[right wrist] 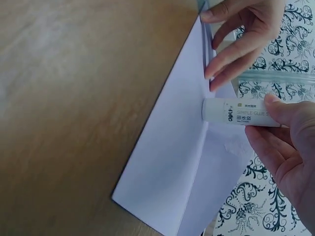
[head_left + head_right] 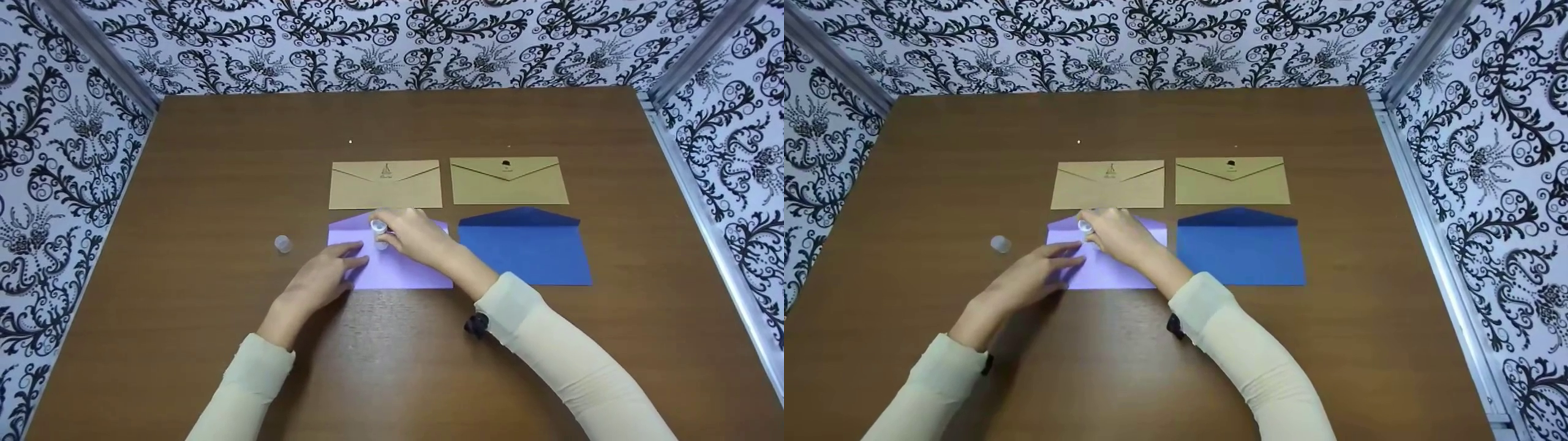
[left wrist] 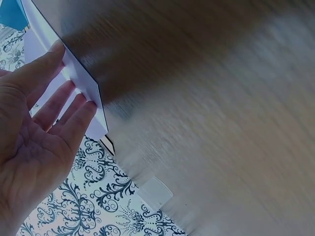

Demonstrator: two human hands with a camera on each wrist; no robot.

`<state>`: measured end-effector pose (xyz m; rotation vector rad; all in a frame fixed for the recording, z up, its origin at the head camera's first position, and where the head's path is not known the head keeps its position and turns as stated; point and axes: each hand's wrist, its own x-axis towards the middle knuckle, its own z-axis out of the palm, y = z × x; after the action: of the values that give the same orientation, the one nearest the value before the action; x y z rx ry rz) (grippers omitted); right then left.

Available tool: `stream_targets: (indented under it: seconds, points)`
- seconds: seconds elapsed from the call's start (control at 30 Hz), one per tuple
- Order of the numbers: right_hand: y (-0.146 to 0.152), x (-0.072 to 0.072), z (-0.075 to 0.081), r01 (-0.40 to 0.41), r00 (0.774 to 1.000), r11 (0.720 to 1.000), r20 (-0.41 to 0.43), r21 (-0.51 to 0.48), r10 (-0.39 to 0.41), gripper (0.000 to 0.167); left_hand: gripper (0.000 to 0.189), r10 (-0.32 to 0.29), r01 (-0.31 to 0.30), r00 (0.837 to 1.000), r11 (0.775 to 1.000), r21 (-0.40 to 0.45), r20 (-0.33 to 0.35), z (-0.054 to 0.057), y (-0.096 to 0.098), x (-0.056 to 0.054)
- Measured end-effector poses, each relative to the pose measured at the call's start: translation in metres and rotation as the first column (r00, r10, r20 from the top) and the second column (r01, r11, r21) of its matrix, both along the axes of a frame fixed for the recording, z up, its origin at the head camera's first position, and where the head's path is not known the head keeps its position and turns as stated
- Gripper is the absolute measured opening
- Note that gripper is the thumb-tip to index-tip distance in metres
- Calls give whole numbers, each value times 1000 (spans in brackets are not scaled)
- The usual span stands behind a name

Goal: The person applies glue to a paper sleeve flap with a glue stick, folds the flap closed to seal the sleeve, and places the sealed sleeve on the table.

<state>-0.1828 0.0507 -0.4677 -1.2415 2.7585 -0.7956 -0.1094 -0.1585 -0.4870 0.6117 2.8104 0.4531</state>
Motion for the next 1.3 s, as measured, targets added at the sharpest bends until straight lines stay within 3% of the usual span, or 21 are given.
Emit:
stream_targets:
  seconds: [0.43,0.87,1.3]
  points:
    - [19,-3,5,-5,1000,1000,13,-14,6,27,50,1,-1,1000,1000,-17,9,0,-1,-1]
    - [24,4,5,5,988,999,152,-36,1,25,50,11,-10,1000,1000,-25,13,0,0,0]
    - [9,4,-2,-27,992,998,120,-50,32,26,50,-10,10,1000,1000,-5,3,-1,0,0]
